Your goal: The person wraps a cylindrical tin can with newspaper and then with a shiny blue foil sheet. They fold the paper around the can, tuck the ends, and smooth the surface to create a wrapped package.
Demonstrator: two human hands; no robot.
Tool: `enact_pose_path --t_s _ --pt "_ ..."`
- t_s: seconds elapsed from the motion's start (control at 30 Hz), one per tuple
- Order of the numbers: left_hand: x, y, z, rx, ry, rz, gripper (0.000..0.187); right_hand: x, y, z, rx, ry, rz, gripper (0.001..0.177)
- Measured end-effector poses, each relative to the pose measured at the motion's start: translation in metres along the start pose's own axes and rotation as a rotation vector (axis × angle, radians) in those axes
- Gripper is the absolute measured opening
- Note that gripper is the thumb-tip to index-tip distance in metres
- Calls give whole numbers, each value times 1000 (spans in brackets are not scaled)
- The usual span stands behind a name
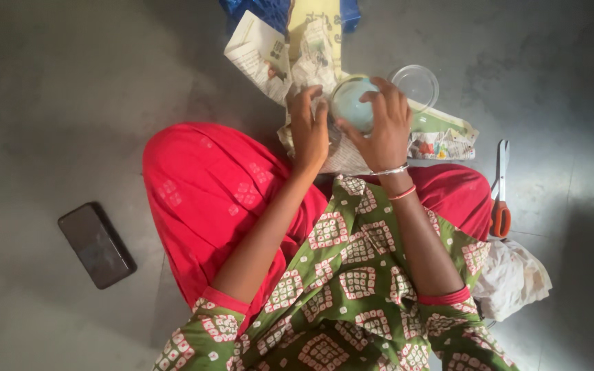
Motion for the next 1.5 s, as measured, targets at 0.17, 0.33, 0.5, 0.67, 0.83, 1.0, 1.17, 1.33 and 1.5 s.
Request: enact_pose_path --t_s 0.17,0.33,0.5,0.67,0.83,1.0,1.17,1.33,1.5 --pt "-4 -2 22 -72 114 -47 20 13 -3 2 -65 -52 68 29" --pt "-5 -4 35 -203 144 -120 31 12 15 5 12 -23 28 15" --pt "-3 -2 39 -248 173 -144 38 11 17 7 22 -4 30 12" --pt "-2 4 32 -204 130 -154 52 6 17 27 -130 33 -16 2" --pt "-2 7 28 -172 118 -217 54 5 9 93 -341 250 178 8" --pt "1 13 27 -122 159 -209 53 -17 24 171 33 229 202 12" --pt "0 15 8 -52 66 -143 42 -16 104 208 440 447 -133 17" --pt "3 13 -9 -48 80 -68 28 -2 139 220 582 575 -249 15" --pt "10 14 -27 59 -30 -52 25 1 133 219 521 650 -273 16"
Point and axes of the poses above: each hand's wrist, its own x-axis away from the middle knuckle, its own y-axis out of the palm, z = x × y, the point moved 5 cm from there along -x, towards the middle knuckle, and after that the axes turned 9 degrees about y, right-handed, at the moved point
